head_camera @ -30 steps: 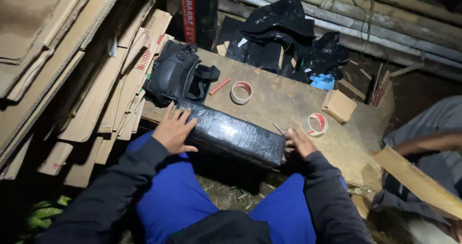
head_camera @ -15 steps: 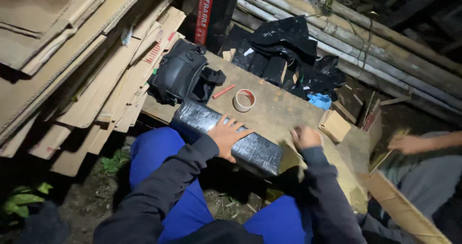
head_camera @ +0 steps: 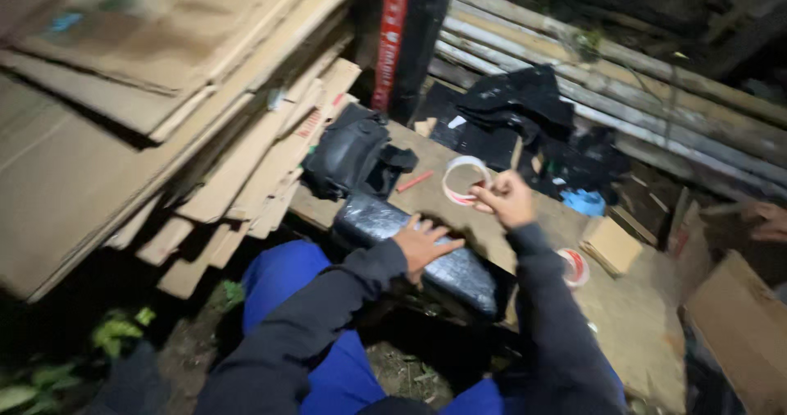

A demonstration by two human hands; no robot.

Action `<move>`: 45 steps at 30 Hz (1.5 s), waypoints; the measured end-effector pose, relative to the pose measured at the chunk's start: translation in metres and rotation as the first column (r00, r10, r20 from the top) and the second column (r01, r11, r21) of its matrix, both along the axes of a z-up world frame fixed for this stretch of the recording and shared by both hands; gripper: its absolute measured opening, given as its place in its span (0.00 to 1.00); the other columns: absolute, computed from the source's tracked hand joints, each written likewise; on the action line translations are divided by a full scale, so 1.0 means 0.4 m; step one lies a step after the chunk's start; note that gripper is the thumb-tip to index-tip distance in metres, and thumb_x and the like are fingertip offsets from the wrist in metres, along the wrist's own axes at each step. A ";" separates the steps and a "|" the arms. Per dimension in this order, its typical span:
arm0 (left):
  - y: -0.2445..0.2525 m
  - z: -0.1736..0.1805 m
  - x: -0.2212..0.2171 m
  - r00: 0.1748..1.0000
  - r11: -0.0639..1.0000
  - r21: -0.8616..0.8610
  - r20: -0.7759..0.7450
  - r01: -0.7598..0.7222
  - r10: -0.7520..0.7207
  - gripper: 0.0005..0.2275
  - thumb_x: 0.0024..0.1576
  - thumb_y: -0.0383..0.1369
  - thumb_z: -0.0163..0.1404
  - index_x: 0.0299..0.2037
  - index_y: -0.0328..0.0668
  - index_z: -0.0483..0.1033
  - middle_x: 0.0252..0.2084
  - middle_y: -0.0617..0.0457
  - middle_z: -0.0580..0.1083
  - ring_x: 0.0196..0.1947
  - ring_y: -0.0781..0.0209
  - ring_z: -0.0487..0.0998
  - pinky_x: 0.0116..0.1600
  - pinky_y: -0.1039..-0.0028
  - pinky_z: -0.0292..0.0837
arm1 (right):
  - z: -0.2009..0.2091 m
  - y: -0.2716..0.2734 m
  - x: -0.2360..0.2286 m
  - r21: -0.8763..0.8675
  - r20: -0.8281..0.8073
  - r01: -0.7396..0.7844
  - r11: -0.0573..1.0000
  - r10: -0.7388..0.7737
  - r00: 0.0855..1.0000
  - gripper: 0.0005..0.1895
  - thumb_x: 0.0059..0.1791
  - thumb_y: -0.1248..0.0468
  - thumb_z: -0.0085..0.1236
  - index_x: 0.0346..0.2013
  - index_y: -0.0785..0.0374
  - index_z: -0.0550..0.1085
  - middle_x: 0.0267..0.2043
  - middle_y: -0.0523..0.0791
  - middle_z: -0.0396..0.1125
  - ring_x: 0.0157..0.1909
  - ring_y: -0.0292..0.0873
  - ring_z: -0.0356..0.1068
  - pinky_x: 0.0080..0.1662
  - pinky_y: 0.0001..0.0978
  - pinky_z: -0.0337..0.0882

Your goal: The person wraps a rectangular package with white tape, repeatedly pulling tape from a roll and smoothing it over the surface. The package is turned and repositioned several times to cover different sides.

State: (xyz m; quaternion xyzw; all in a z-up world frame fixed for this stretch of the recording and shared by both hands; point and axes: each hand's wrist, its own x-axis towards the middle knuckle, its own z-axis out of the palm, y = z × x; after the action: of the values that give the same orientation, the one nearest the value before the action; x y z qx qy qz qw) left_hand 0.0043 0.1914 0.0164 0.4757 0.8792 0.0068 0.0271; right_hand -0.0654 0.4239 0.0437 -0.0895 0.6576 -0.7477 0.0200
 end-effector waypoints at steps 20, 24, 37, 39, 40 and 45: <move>0.260 0.009 -0.051 0.856 0.837 0.179 0.086 -0.517 0.510 0.41 0.48 0.53 0.57 0.71 0.53 0.53 0.63 0.39 0.66 0.61 0.34 0.66 0.62 0.36 0.53 | 0.060 -0.005 0.455 -0.004 0.028 0.367 0.930 -0.367 0.930 0.20 0.49 0.69 0.63 0.53 0.69 0.69 0.47 0.48 0.75 0.49 0.40 0.75 0.50 0.33 0.77; 0.309 -0.073 -0.079 0.866 0.847 0.178 0.118 -0.500 0.486 0.45 0.46 0.53 0.59 0.73 0.56 0.50 0.62 0.39 0.67 0.59 0.34 0.66 0.60 0.37 0.54 | -0.123 0.092 0.477 0.013 0.031 0.530 0.848 -0.531 0.847 0.24 0.46 0.70 0.65 0.55 0.68 0.67 0.50 0.49 0.74 0.52 0.40 0.75 0.53 0.33 0.75; 0.249 -0.064 -0.136 0.956 0.733 0.626 0.270 -0.265 0.116 0.49 0.38 0.48 0.70 0.70 0.46 0.56 0.66 0.35 0.67 0.64 0.32 0.65 0.66 0.33 0.49 | 0.468 -0.261 0.436 0.311 -0.773 0.012 0.950 0.245 0.585 0.26 0.53 0.60 0.70 0.60 0.65 0.69 0.60 0.49 0.70 0.60 0.50 0.74 0.62 0.43 0.74; 0.174 -0.052 -0.126 0.857 0.497 0.759 0.512 -0.421 -0.056 0.38 0.48 0.40 0.66 0.70 0.41 0.64 0.63 0.37 0.70 0.64 0.39 0.68 0.66 0.50 0.60 | 0.442 -0.208 0.446 0.010 -0.586 0.086 0.996 -0.064 0.808 0.29 0.48 0.59 0.71 0.57 0.65 0.68 0.55 0.51 0.72 0.56 0.50 0.76 0.57 0.44 0.77; 0.120 -0.052 -0.115 0.876 0.469 0.798 0.472 -0.378 -0.097 0.26 0.52 0.34 0.62 0.61 0.39 0.71 0.57 0.40 0.75 0.59 0.45 0.74 0.64 0.58 0.66 | 0.411 -0.183 0.476 -0.168 -0.349 0.316 0.934 -0.357 0.867 0.35 0.46 0.59 0.75 0.60 0.65 0.64 0.55 0.50 0.73 0.53 0.47 0.77 0.55 0.44 0.80; -0.050 -0.060 -0.007 0.773 0.341 0.724 0.635 -0.600 0.013 0.09 0.61 0.28 0.57 0.33 0.29 0.71 0.37 0.47 0.76 0.36 0.59 0.74 0.44 0.73 0.69 | 0.211 0.007 0.481 0.172 -0.182 0.418 0.892 -0.388 0.904 0.31 0.45 0.70 0.68 0.62 0.72 0.68 0.58 0.48 0.68 0.62 0.43 0.70 0.65 0.37 0.69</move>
State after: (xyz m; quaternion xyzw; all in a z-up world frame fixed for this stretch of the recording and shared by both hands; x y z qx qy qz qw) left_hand 0.0014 0.1712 -0.0077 0.2053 0.7623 0.6139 0.0028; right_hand 0.1271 0.4268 0.1281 -0.0017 0.7358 -0.6545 -0.1737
